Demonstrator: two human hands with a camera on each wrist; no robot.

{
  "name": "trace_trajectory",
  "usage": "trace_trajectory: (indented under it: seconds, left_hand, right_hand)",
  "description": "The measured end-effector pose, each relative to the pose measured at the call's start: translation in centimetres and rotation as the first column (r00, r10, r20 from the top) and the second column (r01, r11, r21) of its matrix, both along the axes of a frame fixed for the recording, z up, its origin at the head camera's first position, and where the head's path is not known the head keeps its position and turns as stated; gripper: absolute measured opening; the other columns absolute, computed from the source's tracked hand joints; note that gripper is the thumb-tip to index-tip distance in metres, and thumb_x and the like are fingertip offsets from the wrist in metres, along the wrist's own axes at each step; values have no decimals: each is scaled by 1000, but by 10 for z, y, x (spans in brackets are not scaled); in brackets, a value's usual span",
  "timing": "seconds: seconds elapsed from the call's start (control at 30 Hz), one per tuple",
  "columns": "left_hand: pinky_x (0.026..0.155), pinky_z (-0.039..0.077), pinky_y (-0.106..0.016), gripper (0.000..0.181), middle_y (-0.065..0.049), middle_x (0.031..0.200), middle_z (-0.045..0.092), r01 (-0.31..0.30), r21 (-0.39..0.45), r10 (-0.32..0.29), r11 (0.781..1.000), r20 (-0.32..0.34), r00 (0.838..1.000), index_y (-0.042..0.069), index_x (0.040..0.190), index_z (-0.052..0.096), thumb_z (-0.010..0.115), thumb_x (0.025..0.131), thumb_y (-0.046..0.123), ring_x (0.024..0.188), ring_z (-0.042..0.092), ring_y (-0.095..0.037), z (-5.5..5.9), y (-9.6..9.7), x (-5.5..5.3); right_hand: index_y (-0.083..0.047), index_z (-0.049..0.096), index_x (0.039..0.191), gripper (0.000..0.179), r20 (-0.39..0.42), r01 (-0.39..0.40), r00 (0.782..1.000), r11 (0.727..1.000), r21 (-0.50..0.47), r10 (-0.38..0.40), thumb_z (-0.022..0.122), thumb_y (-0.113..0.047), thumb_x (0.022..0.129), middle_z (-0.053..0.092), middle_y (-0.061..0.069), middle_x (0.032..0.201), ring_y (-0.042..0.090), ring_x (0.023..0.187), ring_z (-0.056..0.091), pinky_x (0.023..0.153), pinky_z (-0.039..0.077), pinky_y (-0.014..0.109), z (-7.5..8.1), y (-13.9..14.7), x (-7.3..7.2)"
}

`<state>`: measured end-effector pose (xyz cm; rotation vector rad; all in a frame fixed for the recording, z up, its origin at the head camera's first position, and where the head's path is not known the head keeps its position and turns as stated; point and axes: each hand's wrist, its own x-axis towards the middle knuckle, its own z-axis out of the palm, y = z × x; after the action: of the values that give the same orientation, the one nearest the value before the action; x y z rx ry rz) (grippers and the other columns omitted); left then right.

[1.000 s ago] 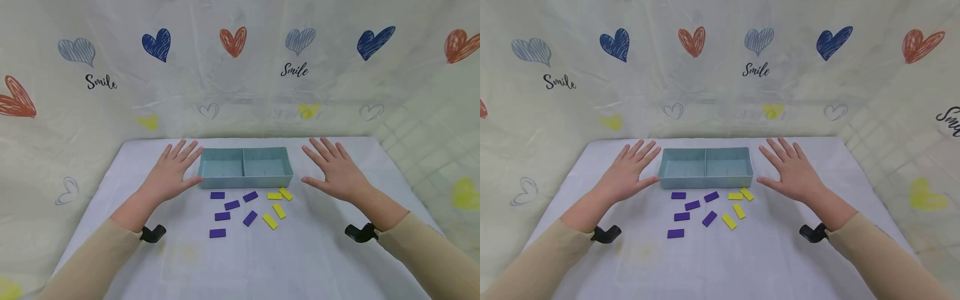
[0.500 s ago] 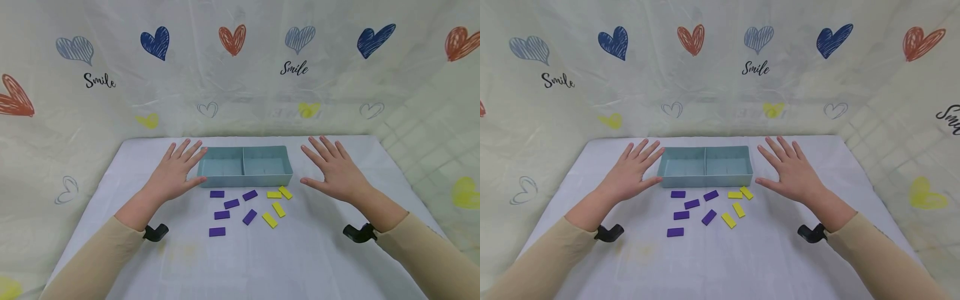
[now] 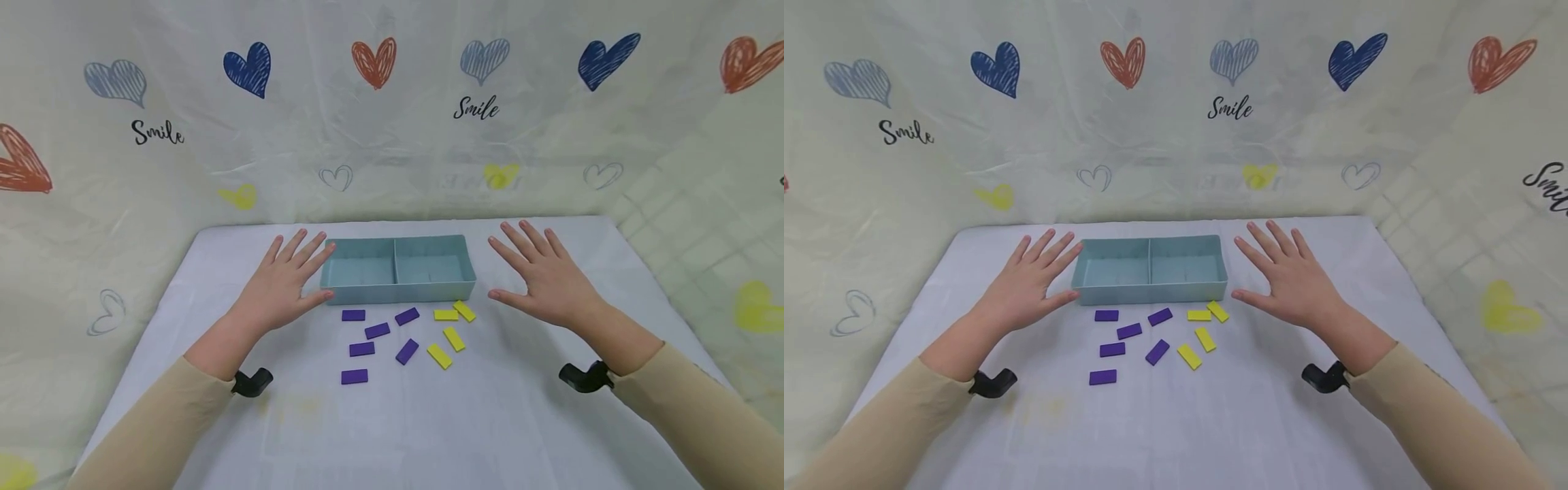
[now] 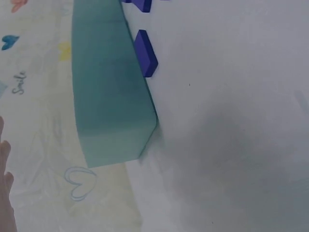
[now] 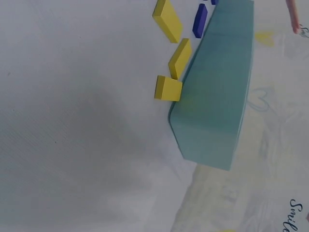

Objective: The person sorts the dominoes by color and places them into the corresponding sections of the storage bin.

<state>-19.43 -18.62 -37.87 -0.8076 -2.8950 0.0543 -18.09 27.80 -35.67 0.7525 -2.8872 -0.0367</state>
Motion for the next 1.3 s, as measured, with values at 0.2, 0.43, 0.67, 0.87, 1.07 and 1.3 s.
trace_trajectory:
  seconds: [0.2,0.43,0.67,0.87,1.07,1.3]
  left_hand:
    - [118,-8,-50,85,3,166,-1,9,-1,-9,1000,2,1000,26,161,8,31,95,74,152,-7,-26,-2,-1,1]
    - [118,-9,-50,85,4,166,-1,13,6,-13,1000,8,1000,26,161,10,32,95,74,152,-5,-27,-4,-1,2]
    - [118,-12,-48,84,3,166,-1,11,-12,-10,1000,7,1000,27,161,9,32,95,74,152,-7,-25,-7,-1,3]
    - [118,-9,-49,83,2,167,3,21,-1,-21,1000,1,1000,26,161,12,34,95,72,152,-4,-26,-9,-2,5]
    - [119,2,-53,81,1,165,14,19,98,-20,995,13,1000,24,160,20,43,95,67,152,8,-29,-9,-2,4]
    - [119,7,-54,82,-1,164,20,4,132,-9,991,40,999,23,160,19,46,96,65,150,14,-30,-11,-3,2]
  right_hand:
    - [-25,14,161,92,5,-5,1000,1000,3,5,55,-67,90,3,4,167,29,152,-6,118,-6,54,0,-2,0]
    - [-26,15,161,91,11,-17,1000,1000,-1,17,55,-67,90,4,4,167,31,152,-3,118,-4,55,-4,-3,1]
    - [-26,15,161,90,11,-25,1000,1000,-1,25,54,-67,90,4,4,167,30,152,-3,118,-5,54,-9,-2,1]
    - [-25,19,160,89,3,-47,999,998,-32,47,58,-64,90,9,4,166,32,152,4,119,3,54,-13,-5,2]
    - [-23,31,157,81,50,-58,997,991,-117,64,64,-54,91,25,9,162,36,145,26,114,23,57,-13,-14,4]
    - [-21,37,155,75,139,-34,989,991,-132,52,63,-53,92,31,10,159,37,141,35,107,34,59,-12,-20,7]
